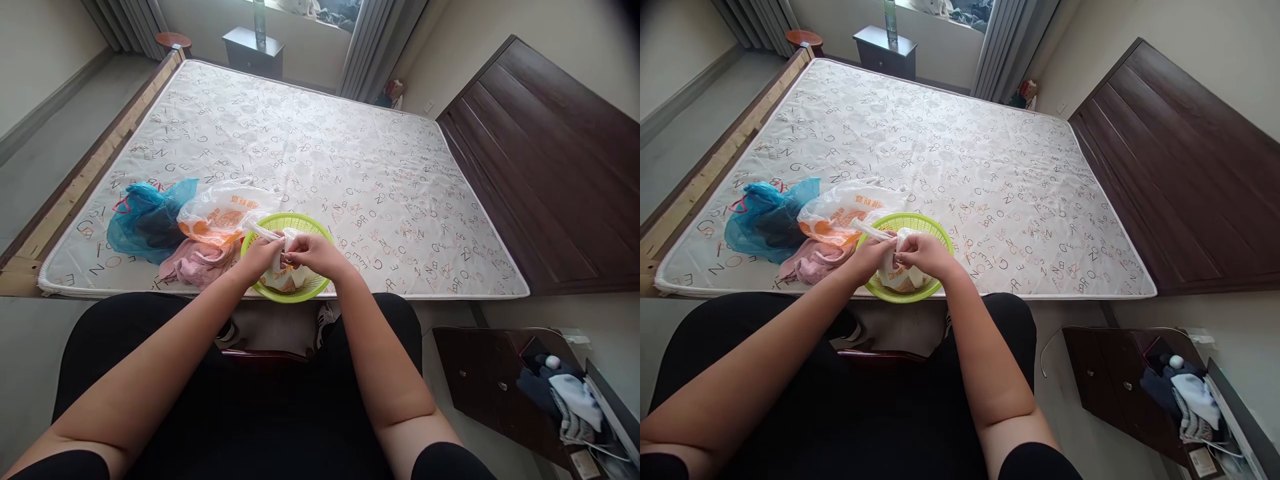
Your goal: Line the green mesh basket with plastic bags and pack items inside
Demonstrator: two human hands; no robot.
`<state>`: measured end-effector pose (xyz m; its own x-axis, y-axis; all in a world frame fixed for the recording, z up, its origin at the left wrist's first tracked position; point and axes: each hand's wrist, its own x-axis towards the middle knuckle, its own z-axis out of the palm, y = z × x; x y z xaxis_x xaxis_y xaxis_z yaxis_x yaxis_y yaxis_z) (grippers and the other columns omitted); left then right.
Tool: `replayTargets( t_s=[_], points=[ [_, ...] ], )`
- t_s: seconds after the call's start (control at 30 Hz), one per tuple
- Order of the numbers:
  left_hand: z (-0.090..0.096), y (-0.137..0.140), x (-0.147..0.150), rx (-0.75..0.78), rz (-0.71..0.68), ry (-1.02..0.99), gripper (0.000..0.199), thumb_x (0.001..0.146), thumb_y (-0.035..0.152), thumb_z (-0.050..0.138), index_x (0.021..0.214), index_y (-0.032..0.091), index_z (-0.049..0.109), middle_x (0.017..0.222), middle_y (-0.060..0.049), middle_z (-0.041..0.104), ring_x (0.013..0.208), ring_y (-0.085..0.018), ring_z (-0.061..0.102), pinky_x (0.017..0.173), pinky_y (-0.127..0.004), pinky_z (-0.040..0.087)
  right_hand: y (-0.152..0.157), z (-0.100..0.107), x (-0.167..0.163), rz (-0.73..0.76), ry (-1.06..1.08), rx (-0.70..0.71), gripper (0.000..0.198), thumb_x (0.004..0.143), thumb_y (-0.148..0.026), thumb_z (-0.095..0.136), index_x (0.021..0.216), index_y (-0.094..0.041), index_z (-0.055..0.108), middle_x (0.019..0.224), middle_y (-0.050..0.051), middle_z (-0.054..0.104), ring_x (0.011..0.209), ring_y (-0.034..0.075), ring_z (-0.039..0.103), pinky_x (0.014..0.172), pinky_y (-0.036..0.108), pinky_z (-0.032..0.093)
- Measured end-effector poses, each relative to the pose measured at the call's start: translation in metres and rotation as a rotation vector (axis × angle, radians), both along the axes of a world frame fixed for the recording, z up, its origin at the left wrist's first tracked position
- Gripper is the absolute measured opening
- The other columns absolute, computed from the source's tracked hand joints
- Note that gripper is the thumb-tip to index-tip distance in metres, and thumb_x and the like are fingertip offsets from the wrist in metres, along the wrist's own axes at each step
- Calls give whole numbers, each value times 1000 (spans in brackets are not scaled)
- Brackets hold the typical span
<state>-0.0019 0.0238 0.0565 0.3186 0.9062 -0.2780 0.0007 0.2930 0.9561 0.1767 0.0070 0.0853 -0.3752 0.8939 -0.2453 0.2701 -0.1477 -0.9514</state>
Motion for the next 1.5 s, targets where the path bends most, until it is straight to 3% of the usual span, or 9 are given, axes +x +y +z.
replayTargets(
  t_s=[0.23, 0.43, 0.57, 0.7, 0.9, 1.07, 1.23, 1.4, 1.5],
  points=[
    [7, 9, -12, 48, -104, -12, 38, 83, 54, 74, 92, 21, 56, 74, 2, 63, 53, -12, 59, 50, -25, 50, 1, -6, -7, 37, -467, 560, 6, 89, -30, 76, 91, -25, 78, 99, 5, 66, 99, 22, 61, 96, 40, 48],
    [17, 8, -17, 44, -174, 122, 35, 85, 51, 71, 87, 17, 64, 74, -4, 69, 63, -15, 64, 61, -26, 52, 2, -7, 3, -61, -356, 697, 13, 89, -20, 64, 83, -25, 75, 140, 7, 59, 139, 28, 46, 119, 50, 35],
    [25, 4, -20, 102, -396, 200, 27, 85, 44, 71, 90, 18, 70, 88, -6, 74, 76, -17, 66, 68, -28, 53, 4, -11, 6, -98, -184, 578, 21, 85, -15, 51, 95, -23, 67, 139, 7, 64, 140, 25, 48, 120, 48, 35],
    [25, 3, -24, 307, -564, 277, 24, 87, 42, 66, 91, 19, 71, 92, -5, 72, 85, -20, 66, 77, -31, 53, 4, -17, 6, -36, -217, 332, 25, 92, -25, 46, 107, -22, 65, 97, 3, 73, 98, 22, 65, 94, 41, 48],
    [16, 3, -21, 695, -395, 343, 21, 90, 37, 63, 87, 20, 74, 102, -9, 66, 98, -23, 64, 92, -36, 52, 8, -19, 7, -80, -288, 182, 28, 97, -41, 52, 94, -20, 71, 91, 2, 71, 85, 18, 62, 76, 30, 44],
    [-1, -1, -20, 826, -356, 331, 18, 85, 31, 70, 99, 25, 78, 118, -11, 67, 110, -28, 64, 99, -42, 52, 7, -22, 9, -32, -20, -54, 25, 93, -39, 59, 102, -22, 77, 99, 2, 76, 88, 17, 66, 73, 26, 48],
    [-6, -1, -23, 959, -325, 478, 16, 89, 29, 68, 98, 28, 81, 150, -7, 58, 136, -32, 53, 121, -49, 37, 4, -28, 13, -50, 191, -163, 30, 85, -50, 73, 94, -22, 74, 91, 1, 74, 78, 15, 64, 68, 24, 49],
    [-6, 0, -21, 969, -330, 423, 21, 96, 32, 60, 104, 27, 80, 158, -6, 54, 148, -30, 44, 125, -51, 33, 6, -31, 8, -193, 292, -204, 37, 74, -52, 81, 89, -20, 69, 85, 0, 71, 74, 13, 62, 69, 25, 50],
    [-8, 1, -21, 905, -420, 394, 25, 96, 35, 61, 113, 24, 77, 162, -9, 48, 153, -31, 39, 126, -53, 33, 9, -35, 9, -390, 390, -209, 40, 69, -51, 84, 82, -20, 63, 73, -4, 63, 66, 11, 56, 63, 24, 48]
  ],
)
